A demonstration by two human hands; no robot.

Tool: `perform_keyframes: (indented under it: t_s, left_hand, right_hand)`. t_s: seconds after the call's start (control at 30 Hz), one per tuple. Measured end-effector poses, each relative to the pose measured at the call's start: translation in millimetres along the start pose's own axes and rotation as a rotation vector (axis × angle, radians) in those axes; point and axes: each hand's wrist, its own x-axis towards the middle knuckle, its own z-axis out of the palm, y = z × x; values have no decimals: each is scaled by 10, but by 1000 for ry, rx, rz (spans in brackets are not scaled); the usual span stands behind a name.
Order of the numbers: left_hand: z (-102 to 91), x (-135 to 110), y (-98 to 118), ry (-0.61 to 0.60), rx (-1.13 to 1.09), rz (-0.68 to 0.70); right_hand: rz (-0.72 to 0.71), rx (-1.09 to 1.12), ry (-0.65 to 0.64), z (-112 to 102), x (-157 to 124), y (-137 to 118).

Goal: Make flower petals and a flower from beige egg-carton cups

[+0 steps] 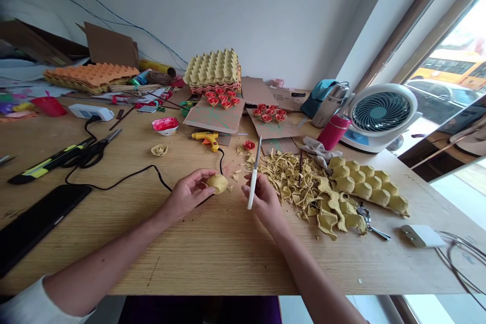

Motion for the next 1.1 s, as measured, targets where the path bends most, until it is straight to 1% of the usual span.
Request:
perform_keyframes:
  t_s: [0.13,0.33,0.4,0.5,0.57,0.7,0.83,0.97,1.1]
  left_hand:
    - [-59,58,-73,60,104,41]
    - [-173,154,-222,131,120,-65]
    - [-213,170,-249,145,197,-75]
    - [-261,180,-265,140,396,-79]
    - [-283,184,-265,136,482,-67]
    - [-322,201,-257,156,524,-41]
    - [-363,211,-260,164,547,-17]
    - [-358,188,-272,133,647,33]
    - [-314,153,-273,80,794,54]
  right_hand:
    - [-2,-132,36,-75,7,-23]
    - [0,-244,45,-135,32,30]
    - [-20,-303,28,-149,34,61]
    - [-70,-432,4,-164,26,86]
    - [-92,-518,4,-167,17,84]
    - [-116,-655,36,-187,8,54]
    - [-170,-824,95,-271,20,15]
    - [-201,-997,160,-390,41,-12]
    - [-156,-1126,195,-478,55,-29]
